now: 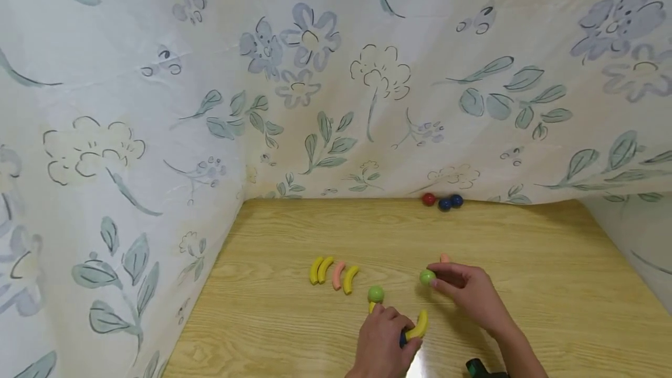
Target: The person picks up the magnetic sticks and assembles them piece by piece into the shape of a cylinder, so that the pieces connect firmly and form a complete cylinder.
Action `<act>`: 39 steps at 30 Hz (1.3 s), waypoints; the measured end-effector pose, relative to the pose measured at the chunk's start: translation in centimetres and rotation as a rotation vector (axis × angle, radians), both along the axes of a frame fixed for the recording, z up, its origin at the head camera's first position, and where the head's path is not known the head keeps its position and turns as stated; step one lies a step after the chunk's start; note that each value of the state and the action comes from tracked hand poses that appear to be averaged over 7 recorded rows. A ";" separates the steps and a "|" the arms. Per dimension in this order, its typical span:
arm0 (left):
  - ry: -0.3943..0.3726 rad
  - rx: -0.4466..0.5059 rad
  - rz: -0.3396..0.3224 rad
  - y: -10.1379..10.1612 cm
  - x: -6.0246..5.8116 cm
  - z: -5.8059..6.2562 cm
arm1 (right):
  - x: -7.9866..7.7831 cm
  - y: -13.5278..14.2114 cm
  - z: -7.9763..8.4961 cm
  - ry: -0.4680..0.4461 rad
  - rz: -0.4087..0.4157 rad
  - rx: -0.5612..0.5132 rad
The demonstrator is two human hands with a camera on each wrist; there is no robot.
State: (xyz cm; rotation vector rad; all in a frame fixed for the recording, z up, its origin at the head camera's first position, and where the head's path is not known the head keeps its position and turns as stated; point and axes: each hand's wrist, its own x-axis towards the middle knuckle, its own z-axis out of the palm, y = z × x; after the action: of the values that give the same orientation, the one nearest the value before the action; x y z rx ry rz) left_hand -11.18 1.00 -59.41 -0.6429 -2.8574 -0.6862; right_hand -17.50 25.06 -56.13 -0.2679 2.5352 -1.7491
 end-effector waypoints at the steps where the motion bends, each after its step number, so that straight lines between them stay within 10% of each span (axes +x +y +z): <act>1: 0.000 0.000 0.004 0.0 0.0 0.1 | 0.2 -0.4 -0.3 -0.012 0.002 -0.005; 15: 0.113 -0.008 0.055 0.4 0.0 -0.2 | 2.0 -2.9 -2.1 -0.071 -0.020 -0.046; 20: 0.043 0.116 0.068 0.1 0.3 -0.1 | 2.1 -3.3 -2.4 -0.062 -0.072 0.018; 25: 0.055 0.317 0.185 -1.2 0.1 0.7 | 2.5 -4.0 -2.8 0.037 -0.109 0.142; 29: 0.084 0.269 0.318 -2.2 -1.0 1.1 | 2.6 -4.2 -2.7 0.109 -0.126 0.236; 39: -0.056 0.260 0.265 -3.7 -1.4 0.9 | 5.3 -4.5 -2.0 0.251 -0.231 0.413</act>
State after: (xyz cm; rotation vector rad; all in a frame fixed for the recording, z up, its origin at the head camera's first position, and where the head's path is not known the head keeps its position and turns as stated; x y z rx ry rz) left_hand -12.59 -2.67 -58.52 -0.2064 -2.7591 -1.0166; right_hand -12.21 20.58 -58.12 -0.1881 3.1409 -1.2648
